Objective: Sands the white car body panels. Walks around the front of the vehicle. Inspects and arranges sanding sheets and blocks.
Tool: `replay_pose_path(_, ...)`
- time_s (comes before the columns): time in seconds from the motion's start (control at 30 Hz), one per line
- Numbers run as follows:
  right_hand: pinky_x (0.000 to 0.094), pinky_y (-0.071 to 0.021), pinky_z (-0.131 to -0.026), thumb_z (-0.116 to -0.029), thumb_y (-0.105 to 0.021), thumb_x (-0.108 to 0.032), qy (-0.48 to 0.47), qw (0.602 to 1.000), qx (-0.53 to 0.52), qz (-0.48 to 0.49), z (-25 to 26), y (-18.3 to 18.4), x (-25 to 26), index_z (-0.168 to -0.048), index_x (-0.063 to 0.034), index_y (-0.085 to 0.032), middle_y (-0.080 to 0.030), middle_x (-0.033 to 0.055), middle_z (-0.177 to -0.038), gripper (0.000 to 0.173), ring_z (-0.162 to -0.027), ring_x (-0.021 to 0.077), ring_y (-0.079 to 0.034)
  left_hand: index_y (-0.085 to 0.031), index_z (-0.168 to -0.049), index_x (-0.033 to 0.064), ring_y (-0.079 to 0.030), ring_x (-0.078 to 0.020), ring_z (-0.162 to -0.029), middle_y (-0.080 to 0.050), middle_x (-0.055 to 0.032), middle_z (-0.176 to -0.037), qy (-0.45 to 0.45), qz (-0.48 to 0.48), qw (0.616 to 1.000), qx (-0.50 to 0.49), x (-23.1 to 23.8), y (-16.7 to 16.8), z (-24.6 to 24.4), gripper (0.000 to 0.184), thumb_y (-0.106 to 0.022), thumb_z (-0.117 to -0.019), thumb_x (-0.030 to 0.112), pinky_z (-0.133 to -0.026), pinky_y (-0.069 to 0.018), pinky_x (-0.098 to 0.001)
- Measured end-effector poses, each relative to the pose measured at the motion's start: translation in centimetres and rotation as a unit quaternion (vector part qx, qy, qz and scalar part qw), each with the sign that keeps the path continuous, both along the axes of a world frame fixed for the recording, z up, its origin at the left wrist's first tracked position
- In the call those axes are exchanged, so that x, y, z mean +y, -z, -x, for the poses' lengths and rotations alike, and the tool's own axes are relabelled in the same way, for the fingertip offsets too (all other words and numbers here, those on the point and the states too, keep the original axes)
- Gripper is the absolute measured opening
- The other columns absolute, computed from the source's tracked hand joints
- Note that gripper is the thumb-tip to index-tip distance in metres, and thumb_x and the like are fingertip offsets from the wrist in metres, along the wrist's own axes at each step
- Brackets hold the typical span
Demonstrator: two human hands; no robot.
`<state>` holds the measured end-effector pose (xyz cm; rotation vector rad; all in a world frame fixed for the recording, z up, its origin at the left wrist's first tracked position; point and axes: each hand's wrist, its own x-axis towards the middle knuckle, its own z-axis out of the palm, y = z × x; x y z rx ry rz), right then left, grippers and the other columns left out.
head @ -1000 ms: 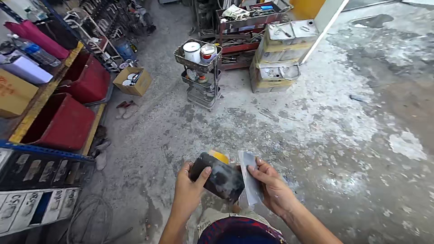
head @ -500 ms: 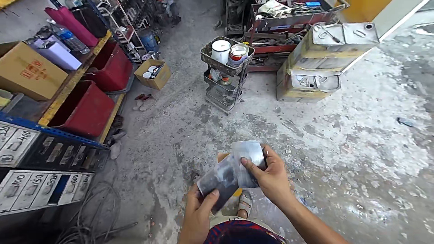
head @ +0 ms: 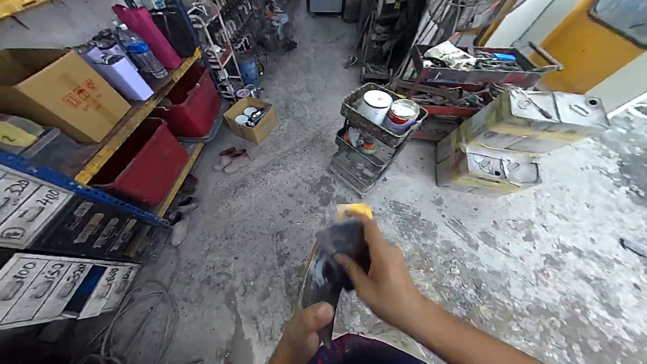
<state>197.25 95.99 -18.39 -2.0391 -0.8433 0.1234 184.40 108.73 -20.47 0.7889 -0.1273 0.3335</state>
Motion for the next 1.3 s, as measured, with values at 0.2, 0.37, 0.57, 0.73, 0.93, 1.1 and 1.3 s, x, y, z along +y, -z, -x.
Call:
replay_pose_path(0.2,0.0412,-0.0619,-0.067,-0.0937,-0.071,-0.037,-0.064,0.996,-0.061,0.006,-1.2,0.1,4.3,-0.12,-0.0108,-0.058,-0.07,0.001,-0.091,0.039,-0.078,0.0147,-0.071,-0.039,-0.154,0.0159,-0.058,-0.0034,-0.124,-0.062,0.0041,-0.138,-0.034,-0.093,0.995,0.021,3.8,1.5,-1.8,0.085,-0.08,-0.0838,0.039,-0.106,-0.0479,-0.0268)
replay_pose_path(0.37,0.042,-0.0622,-0.068,-0.0926,-0.073,-0.034,-0.109,0.994,-0.023,-0.017,-2.8,0.3,5.4,-0.117,-0.0109,-0.06,-0.07,0.0017,-0.09,0.036,-0.08,0.015,-0.071,-0.04,-0.155,0.0159,-0.057,-0.0038,-0.126,-0.061,0.0038,-0.14,-0.049,-0.079,0.995,0.033,4.5,1.3,-2.7,0.084,-0.08,-0.0841,0.034,-0.108,-0.0464,-0.0264)
replay_pose_path(0.57,0.0441,-0.0615,-0.071,-0.0915,-0.075,-0.033,-0.164,0.986,0.02,-0.037,-4.3,-0.6,4.8,-0.118,-0.0089,-0.06,-0.07,0.0046,-0.092,0.038,-0.083,0.0175,-0.07,-0.066,-0.133,0.0172,-0.066,-0.0027,-0.113,-0.073,0.0046,-0.12,-0.052,-0.043,0.997,-0.033,3.8,0.6,-4.4,0.042,-0.07,-0.0906,0.021,-0.099,-0.0528,-0.0248)
replay_pose_path(0.73,0.0452,-0.0626,-0.073,-0.0911,-0.075,-0.035,-0.177,0.982,0.031,-0.065,-4.5,-1.1,2.9,-0.131,-0.0045,-0.055,-0.072,0.0073,-0.097,0.054,-0.086,0.0189,-0.072,-0.071,-0.126,0.0152,-0.067,-0.0034,-0.111,-0.075,0.0033,-0.118,-0.049,-0.038,0.996,-0.065,1.7,-0.4,-5.7,0.032,-0.064,-0.0962,0.021,-0.099,-0.0532,-0.0256)
replay_pose_path(0.93,0.0402,-0.0632,-0.083,-0.0918,-0.075,-0.039,-0.105,0.989,0.091,-0.056,-7.4,-0.4,1.1,-0.137,-0.0135,-0.054,-0.073,0.0001,-0.101,0.056,-0.092,0.0119,-0.072,-0.073,-0.125,0.017,-0.067,0.0011,-0.11,-0.076,0.0061,-0.116,-0.037,-0.011,0.999,-0.013,-1.1,-2.1,-4.5,0.029,-0.062,-0.0978,0.021,-0.098,-0.0522,-0.0201)
replay_pose_path(1.1,0.041,-0.0619,-0.088,-0.0939,-0.075,-0.027,-0.26,0.955,0.111,-0.09,-5.2,-1.2,0.6,-0.143,-0.0074,-0.049,-0.071,0.0069,-0.113,0.059,-0.102,0.015,-0.071,-0.073,-0.126,0.0167,-0.068,-0.0015,-0.112,-0.076,0.0045,-0.117,-0.065,-0.029,0.994,-0.077,-0.8,-1.2,-4.2,0.031,-0.055,-0.1017,0.024,-0.1,-0.0522,-0.0226)
replay_pose_path(1.3,0.0407,-0.0647,-0.082,-0.0977,-0.069,-0.018,-0.043,0.937,0.294,-0.185,-9.3,-0.1,1.5,-0.125,-0.0081,-0.058,-0.074,0.0095,-0.102,0.031,-0.091,0.0235,-0.075,-0.076,-0.122,0.015,-0.071,-0.0048,-0.107,-0.077,0.0017,-0.112,-0.17,0.018,0.982,-0.081,0.8,-0.9,-1.0,0.031,-0.056,-0.0996,0.027,-0.097,-0.0555,-0.0249)
